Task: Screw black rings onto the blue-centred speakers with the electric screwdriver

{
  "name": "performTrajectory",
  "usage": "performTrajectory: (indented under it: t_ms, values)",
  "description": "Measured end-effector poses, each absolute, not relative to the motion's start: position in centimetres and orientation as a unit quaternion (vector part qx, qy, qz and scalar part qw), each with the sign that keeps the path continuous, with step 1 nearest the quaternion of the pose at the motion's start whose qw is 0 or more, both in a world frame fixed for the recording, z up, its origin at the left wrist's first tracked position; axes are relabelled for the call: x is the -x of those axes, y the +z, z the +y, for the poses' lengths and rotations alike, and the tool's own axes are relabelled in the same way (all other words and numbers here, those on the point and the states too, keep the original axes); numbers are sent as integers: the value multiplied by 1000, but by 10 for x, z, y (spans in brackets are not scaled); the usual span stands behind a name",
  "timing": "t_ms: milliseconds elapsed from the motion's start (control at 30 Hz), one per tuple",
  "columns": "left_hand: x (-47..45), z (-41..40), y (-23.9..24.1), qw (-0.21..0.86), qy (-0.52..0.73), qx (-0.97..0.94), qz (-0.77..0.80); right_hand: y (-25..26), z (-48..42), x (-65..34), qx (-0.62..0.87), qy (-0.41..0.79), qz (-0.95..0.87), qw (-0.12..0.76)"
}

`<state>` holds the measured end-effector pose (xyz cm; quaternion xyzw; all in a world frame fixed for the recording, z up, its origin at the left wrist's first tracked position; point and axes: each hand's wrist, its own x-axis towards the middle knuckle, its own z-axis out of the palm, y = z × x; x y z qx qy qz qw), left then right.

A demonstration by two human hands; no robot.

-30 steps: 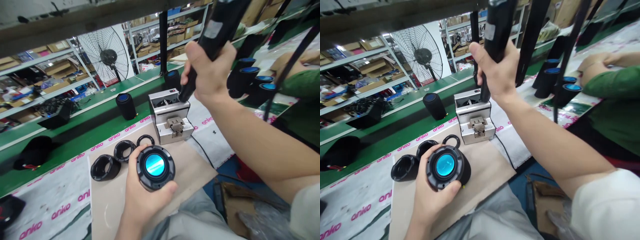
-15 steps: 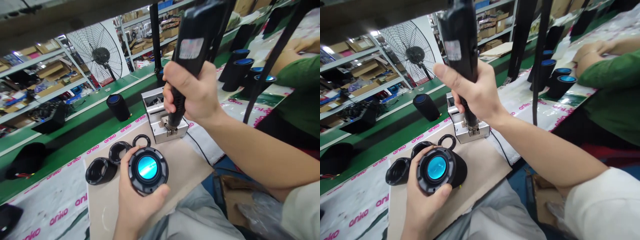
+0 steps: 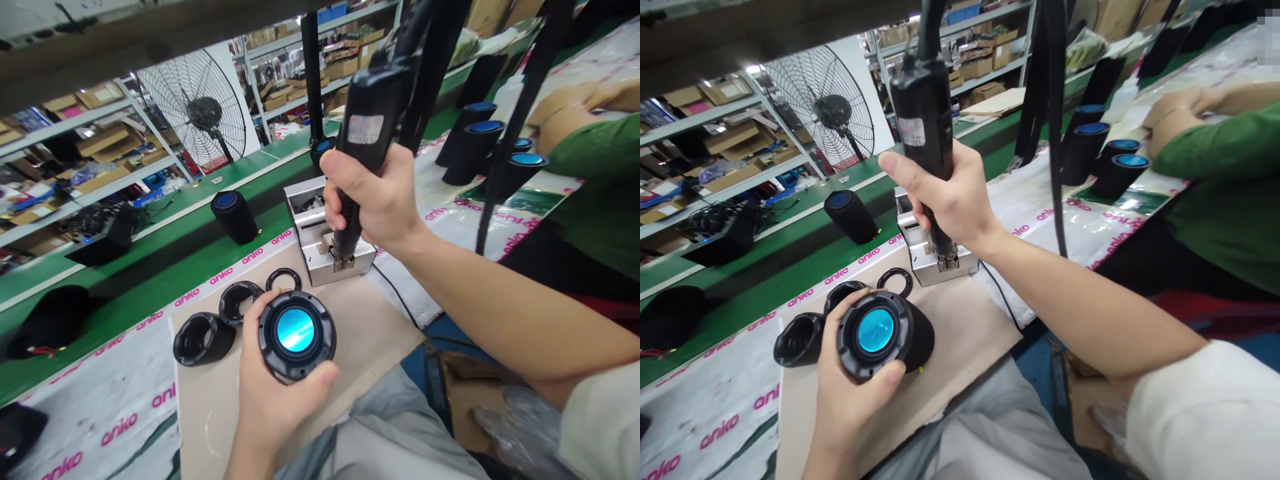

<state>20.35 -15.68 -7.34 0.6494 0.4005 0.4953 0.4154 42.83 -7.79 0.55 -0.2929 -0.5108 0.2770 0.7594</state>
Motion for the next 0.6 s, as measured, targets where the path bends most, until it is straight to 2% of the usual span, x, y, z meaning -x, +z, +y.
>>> performTrajectory:
  t_ms: [233,367,500,600]
  values:
    - [-198,-153,-79,410,472,-678,387,4,-84,-428,320,346,-513,717]
    - [-198,-155,-79,423,466,-672,390,43,-108,-419,270,327,-497,757]
    - [-199,-157,-77,433,469,-658,400,94,-131,-397,298,370,-506,720]
    - [-201,-157,-78,439,473,-656,392,107,-136,-385,300,388,-549,677]
